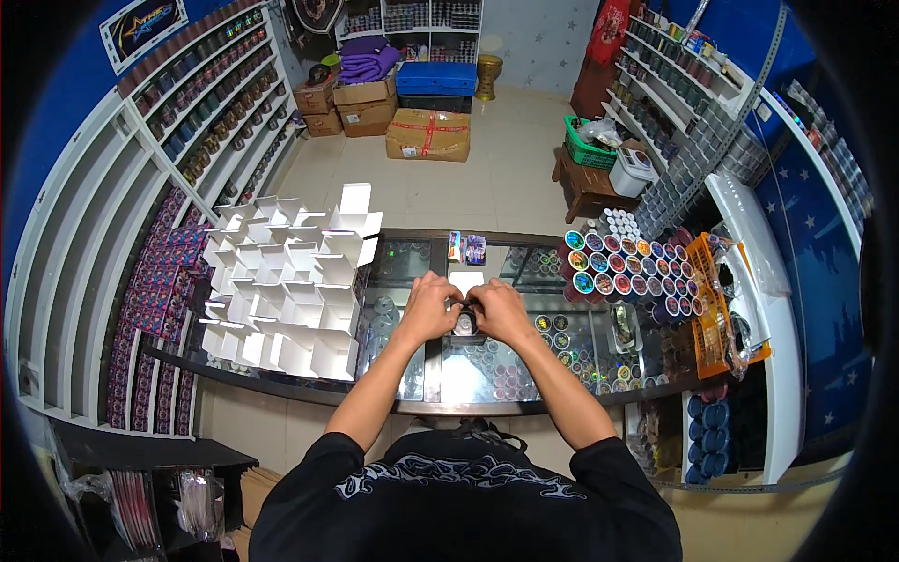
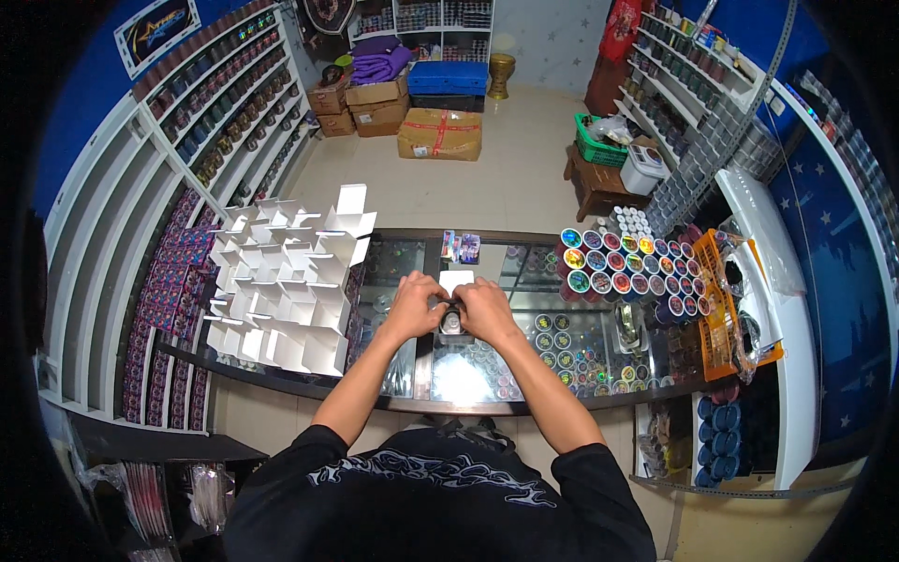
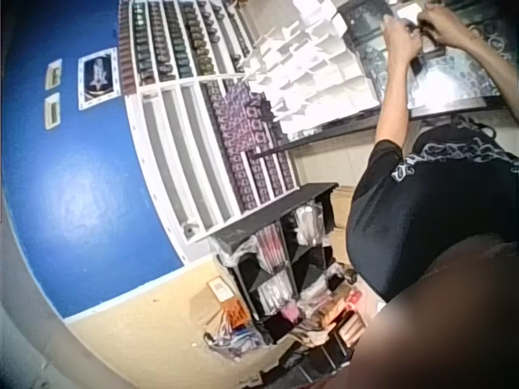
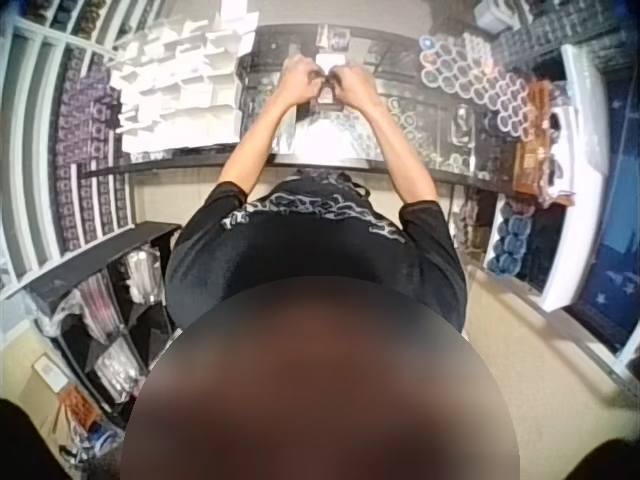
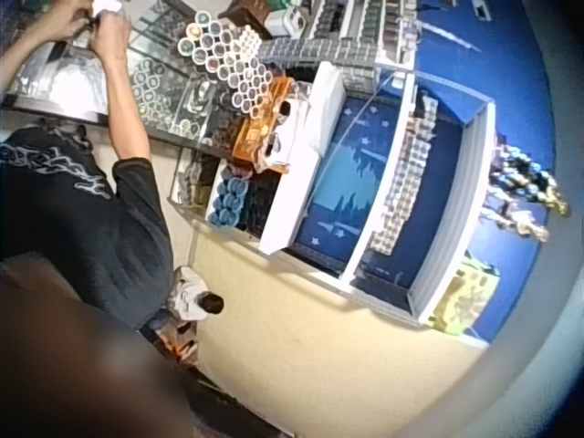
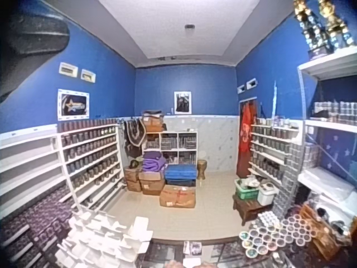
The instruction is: Assembling and boxing toy spinning top components in a retail environment.
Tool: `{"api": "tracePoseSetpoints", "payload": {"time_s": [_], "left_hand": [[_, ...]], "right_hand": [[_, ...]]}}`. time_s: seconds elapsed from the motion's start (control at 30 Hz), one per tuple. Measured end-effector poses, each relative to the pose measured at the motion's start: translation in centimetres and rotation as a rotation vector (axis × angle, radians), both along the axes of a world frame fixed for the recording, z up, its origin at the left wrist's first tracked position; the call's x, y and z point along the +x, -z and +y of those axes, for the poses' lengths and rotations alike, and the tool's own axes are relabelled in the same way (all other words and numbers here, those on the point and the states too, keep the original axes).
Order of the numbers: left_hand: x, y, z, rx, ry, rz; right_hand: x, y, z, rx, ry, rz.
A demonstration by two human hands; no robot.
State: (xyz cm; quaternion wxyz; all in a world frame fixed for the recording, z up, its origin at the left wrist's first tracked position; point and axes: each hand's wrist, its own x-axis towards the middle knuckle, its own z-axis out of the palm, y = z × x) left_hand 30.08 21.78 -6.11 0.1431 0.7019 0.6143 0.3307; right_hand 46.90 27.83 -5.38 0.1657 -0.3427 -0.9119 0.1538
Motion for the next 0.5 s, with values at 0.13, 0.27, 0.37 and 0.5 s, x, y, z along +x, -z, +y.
{"api": "tracePoseSetpoints", "payload": {"time_s": [0.13,0.27,0.37,0.5], "left_hand": [[0.3,0.4,-0.3,0.067,-0.058,0.05],[0.3,0.9,-0.5,0.084,-0.071,0.074],[0.3,1.5,-0.4,0.075,-0.078,0.099],[0.2,1.6,-0.5,0.061,-0.087,0.1]], "right_hand": [[0.1,1.1,-0.3,0.082,-0.02,0.079],[0.0,1.2,-0.7,0.175,-0.022,0.114],[-0.1,1.7,-1.0,0.153,-0.016,0.119],[0.4,2.0,-0.9,0.111,0.017,0.134]]}}
